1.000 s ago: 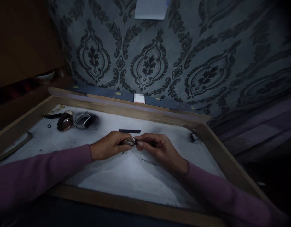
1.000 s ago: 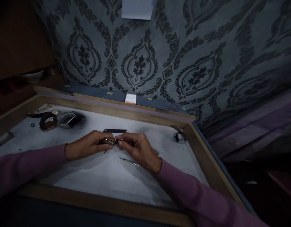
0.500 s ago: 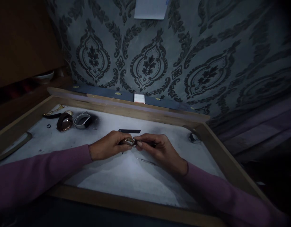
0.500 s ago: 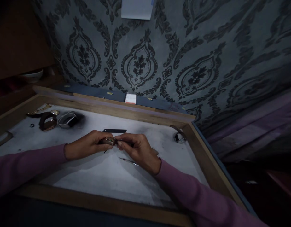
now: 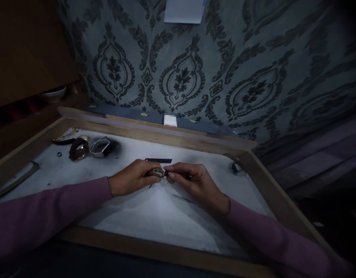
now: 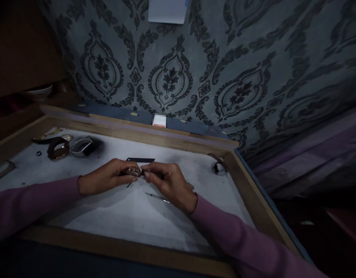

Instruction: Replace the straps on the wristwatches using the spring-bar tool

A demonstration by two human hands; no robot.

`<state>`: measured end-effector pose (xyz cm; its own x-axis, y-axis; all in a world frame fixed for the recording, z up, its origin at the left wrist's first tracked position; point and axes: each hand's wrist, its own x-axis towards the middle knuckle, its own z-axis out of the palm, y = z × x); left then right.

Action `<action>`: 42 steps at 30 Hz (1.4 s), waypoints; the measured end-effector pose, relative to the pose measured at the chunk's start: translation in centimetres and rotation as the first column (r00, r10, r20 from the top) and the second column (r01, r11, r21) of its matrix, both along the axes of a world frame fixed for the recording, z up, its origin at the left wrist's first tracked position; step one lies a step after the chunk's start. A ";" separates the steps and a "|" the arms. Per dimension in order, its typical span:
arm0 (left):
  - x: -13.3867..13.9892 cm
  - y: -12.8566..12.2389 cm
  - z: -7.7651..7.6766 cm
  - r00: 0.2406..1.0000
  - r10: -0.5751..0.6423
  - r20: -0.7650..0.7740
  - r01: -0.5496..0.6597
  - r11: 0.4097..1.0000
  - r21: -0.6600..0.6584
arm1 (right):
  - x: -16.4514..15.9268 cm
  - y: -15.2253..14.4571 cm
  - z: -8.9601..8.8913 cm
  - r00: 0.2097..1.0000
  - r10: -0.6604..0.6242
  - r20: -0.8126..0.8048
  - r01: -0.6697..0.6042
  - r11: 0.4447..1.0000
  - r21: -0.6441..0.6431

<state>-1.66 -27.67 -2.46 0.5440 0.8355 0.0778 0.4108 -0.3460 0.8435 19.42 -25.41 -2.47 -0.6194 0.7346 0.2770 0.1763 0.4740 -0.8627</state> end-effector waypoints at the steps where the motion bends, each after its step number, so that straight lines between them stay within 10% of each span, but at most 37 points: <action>1: 0.0 0.0 0.0 1.000 0.002 -0.005 -0.002 1.000 0.006 | 0.0 0.0 0.0 1.000 0.002 -0.006 -0.002 1.000 -0.009; 42: 0.1 -0.3 0.3 0.999 0.003 -0.040 -0.001 0.999 0.042 | 0.0 0.2 -0.2 0.998 -0.007 -0.055 -0.001 0.990 -0.142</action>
